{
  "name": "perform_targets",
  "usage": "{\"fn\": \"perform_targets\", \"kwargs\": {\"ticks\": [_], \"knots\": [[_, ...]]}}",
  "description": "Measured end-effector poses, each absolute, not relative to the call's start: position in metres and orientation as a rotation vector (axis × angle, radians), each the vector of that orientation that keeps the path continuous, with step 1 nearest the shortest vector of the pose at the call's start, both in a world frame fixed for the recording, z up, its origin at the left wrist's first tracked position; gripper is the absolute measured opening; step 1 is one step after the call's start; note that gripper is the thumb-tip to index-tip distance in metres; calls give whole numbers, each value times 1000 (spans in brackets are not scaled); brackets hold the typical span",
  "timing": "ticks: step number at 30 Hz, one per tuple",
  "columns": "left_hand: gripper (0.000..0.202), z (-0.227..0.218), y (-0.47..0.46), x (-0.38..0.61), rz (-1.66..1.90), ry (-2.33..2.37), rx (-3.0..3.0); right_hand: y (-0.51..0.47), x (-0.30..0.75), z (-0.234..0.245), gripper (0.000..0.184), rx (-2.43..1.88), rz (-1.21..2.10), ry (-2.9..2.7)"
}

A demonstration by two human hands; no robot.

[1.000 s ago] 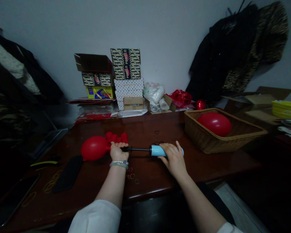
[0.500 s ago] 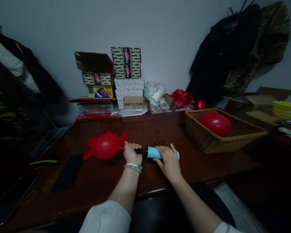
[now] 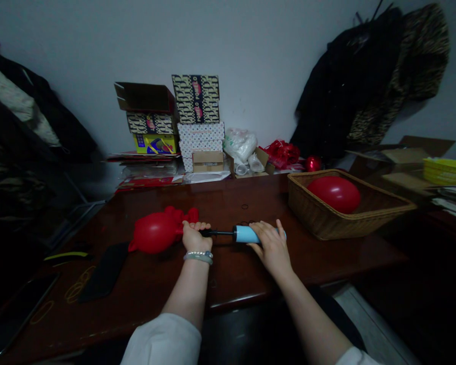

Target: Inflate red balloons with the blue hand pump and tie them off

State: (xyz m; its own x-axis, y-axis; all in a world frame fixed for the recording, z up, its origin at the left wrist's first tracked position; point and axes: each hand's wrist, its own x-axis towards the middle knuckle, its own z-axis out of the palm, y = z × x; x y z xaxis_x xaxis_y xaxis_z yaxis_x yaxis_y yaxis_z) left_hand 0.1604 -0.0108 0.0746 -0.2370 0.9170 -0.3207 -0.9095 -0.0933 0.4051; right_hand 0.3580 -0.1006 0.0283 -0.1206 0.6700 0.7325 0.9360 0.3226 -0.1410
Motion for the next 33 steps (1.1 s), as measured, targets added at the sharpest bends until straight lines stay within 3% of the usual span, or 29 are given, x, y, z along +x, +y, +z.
{"fn": "perform_targets", "kwargs": {"ticks": [10,21,33], "knots": [[38,67,-7,133,1730,588,18,-100,354,30,41,-1407,-464,-1870],[37,56,-26,184,1683,573,20,-101,332,18,46,-1363,-390,-1840],[38,69,-14,165,1704,623,24,-98,352,24,43,-1350,-377,-1860]]}}
